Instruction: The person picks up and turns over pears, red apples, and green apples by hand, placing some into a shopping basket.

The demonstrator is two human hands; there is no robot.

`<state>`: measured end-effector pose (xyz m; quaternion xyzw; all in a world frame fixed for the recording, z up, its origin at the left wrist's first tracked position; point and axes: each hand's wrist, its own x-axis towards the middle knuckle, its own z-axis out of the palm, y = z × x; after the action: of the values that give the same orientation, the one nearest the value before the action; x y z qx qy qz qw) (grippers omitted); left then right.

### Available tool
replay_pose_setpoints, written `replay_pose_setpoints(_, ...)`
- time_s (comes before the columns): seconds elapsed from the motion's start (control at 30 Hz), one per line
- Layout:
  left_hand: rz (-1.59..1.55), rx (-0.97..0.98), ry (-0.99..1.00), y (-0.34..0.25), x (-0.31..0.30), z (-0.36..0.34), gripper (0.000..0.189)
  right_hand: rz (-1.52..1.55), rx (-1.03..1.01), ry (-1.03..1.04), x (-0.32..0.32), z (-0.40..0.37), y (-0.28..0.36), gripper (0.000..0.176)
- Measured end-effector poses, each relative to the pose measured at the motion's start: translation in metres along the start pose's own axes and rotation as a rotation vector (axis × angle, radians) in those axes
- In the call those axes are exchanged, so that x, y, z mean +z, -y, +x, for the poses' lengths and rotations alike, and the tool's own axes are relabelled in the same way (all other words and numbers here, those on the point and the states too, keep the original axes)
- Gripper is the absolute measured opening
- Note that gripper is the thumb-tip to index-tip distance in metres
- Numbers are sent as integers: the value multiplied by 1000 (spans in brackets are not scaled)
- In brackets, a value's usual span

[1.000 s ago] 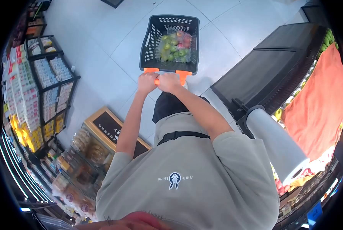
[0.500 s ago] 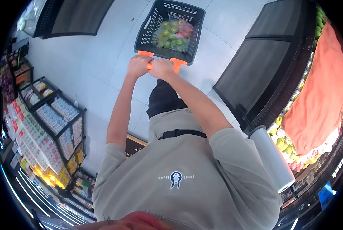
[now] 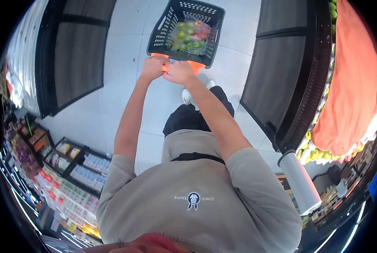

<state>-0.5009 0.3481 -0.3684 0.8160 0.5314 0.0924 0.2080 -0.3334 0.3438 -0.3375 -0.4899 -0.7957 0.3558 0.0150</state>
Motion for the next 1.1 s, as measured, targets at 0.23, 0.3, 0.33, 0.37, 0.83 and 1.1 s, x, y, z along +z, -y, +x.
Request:
replay_pose_setpoints(0.23, 40, 110, 41, 36, -26, 114, 9, 16, 118, -88, -57, 76, -29, 30)
replay_pose_setpoints(0.3, 68, 133, 59, 47, -35, 148, 9, 64, 146, -110, -74, 100, -38, 31)
replay_pose_setpoints(0.33, 73, 151, 91, 51, -41, 161, 9, 83, 161, -125, -78, 108, -40, 31)
replay_pose_setpoints(0.37, 82, 175, 103, 54, -47, 174, 9, 89, 163, -128, -83, 116, -44, 31)
replay_pose_setpoints(0.83, 62, 279, 188, 67, -51, 412, 19, 50, 191, -248, -205, 238, -170, 28)
replay_pose_setpoints(1.1, 56, 247, 178, -3, -26, 548, 17, -50, 317, -304, -306, 253, -284, 24)
